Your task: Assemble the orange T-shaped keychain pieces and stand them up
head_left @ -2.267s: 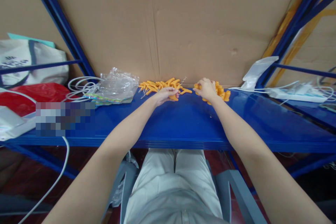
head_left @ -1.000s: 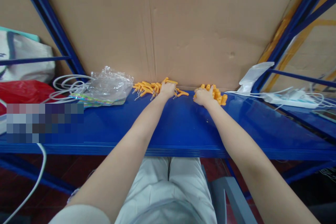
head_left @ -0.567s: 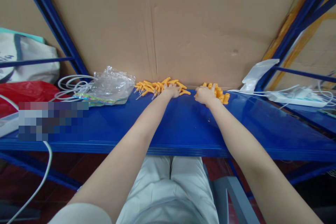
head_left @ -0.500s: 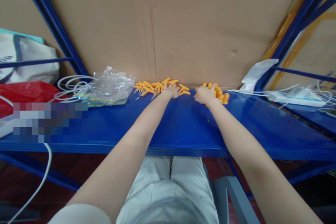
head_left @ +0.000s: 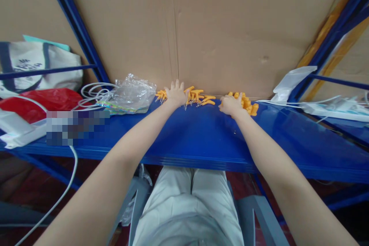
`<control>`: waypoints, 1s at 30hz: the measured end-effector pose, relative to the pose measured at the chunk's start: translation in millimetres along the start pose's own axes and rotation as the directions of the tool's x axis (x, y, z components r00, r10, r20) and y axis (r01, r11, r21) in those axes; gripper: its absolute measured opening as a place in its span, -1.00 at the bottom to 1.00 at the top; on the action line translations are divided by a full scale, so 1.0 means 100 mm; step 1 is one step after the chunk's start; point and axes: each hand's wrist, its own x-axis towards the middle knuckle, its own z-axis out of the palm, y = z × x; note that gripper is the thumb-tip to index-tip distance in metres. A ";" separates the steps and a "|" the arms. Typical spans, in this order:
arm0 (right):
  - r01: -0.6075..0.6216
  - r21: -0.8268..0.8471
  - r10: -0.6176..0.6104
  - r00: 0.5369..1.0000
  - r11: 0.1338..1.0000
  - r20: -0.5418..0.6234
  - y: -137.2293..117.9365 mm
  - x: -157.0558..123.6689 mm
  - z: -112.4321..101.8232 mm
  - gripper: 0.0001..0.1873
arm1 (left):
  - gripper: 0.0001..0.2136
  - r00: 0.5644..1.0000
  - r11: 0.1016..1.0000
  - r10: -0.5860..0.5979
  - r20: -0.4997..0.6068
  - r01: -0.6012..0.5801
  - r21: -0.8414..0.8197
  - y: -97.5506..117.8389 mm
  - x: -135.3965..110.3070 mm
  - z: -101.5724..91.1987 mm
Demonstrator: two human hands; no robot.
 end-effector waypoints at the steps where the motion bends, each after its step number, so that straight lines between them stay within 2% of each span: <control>1: 0.008 0.004 -0.008 1.000 1.000 -0.007 0.00 0.00 0.01 -0.53 | -0.38 0.999 0.999 -0.038 -0.032 0.038 0.003 -0.08 -0.04 -0.06; 7: -0.002 0.009 0.002 1.000 1.000 -0.007 0.00 -0.01 0.00 -0.52 | -0.30 0.944 0.949 -0.311 -0.108 0.314 0.011 -0.64 -0.37 -0.34; 14: -0.031 0.024 0.031 0.999 0.999 -0.017 -0.01 0.01 0.04 -0.51 | -0.23 0.829 0.830 -0.558 -0.021 0.557 -0.033 -1.20 -0.80 -0.46; 20: -0.033 0.020 0.033 0.999 0.999 -0.007 0.01 0.03 0.06 -0.53 | -0.20 0.766 0.764 -0.642 0.018 0.642 -0.072 -1.32 -0.93 -0.48; 25: -0.023 0.030 0.023 1.000 0.999 0.000 0.01 0.01 0.05 -0.51 | -0.18 0.771 0.763 -0.637 0.020 0.634 -0.126 -1.40 -0.93 -0.44; 30: -0.032 0.031 0.032 0.999 0.999 0.007 0.00 0.00 0.03 -0.51 | -0.18 0.774 0.767 -0.632 -0.036 0.618 -0.173 -1.56 -0.89 -0.33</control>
